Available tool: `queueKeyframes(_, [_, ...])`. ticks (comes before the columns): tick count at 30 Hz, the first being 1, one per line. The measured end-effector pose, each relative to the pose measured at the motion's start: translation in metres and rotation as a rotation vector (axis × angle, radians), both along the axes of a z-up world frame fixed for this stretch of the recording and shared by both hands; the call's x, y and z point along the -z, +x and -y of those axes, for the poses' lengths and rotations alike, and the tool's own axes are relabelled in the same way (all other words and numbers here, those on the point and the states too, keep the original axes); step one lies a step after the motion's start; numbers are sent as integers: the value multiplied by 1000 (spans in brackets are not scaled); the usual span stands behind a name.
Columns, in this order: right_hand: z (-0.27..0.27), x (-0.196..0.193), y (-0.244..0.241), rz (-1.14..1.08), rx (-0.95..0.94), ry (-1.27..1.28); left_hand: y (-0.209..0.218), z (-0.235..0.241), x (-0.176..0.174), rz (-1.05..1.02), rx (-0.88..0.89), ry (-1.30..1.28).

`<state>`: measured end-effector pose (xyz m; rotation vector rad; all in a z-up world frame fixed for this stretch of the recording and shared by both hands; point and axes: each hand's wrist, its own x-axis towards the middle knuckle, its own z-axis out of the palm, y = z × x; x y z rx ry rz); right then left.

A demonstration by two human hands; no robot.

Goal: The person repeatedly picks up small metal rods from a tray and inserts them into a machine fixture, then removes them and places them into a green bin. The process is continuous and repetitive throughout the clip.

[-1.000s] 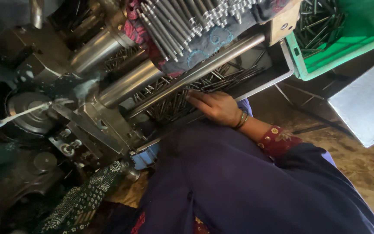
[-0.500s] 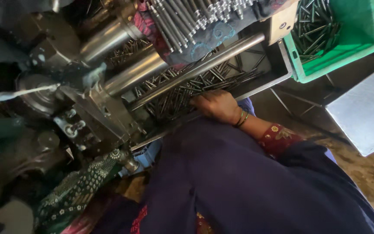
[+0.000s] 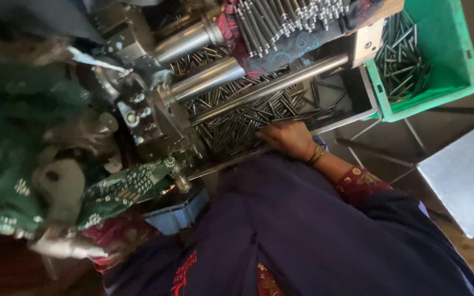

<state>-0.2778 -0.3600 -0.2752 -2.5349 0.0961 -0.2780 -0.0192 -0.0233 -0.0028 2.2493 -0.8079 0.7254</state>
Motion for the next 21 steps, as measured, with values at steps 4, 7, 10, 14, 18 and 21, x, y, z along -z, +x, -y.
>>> queueKeyframes(4, [-2,0,-4,156,-5,-12,-1,-6,0,29,-1,-33])
queueKeyframes(7, [-5,-6,-4,157,7,51,3,-7,-1,51,9,-42])
queueKeyframes(10, [-2,-19,-7,220,24,213,11,-4,0,70,21,-57])
queueKeyframes(14, [4,-46,-8,360,163,201,18,-5,-1,87,23,-80])
queueKeyframes(18, [23,-86,-10,528,213,142,20,-11,-3,100,5,-106])
queueKeyframes(21, [44,-116,-11,651,290,23,22,-12,-3,104,5,-115])
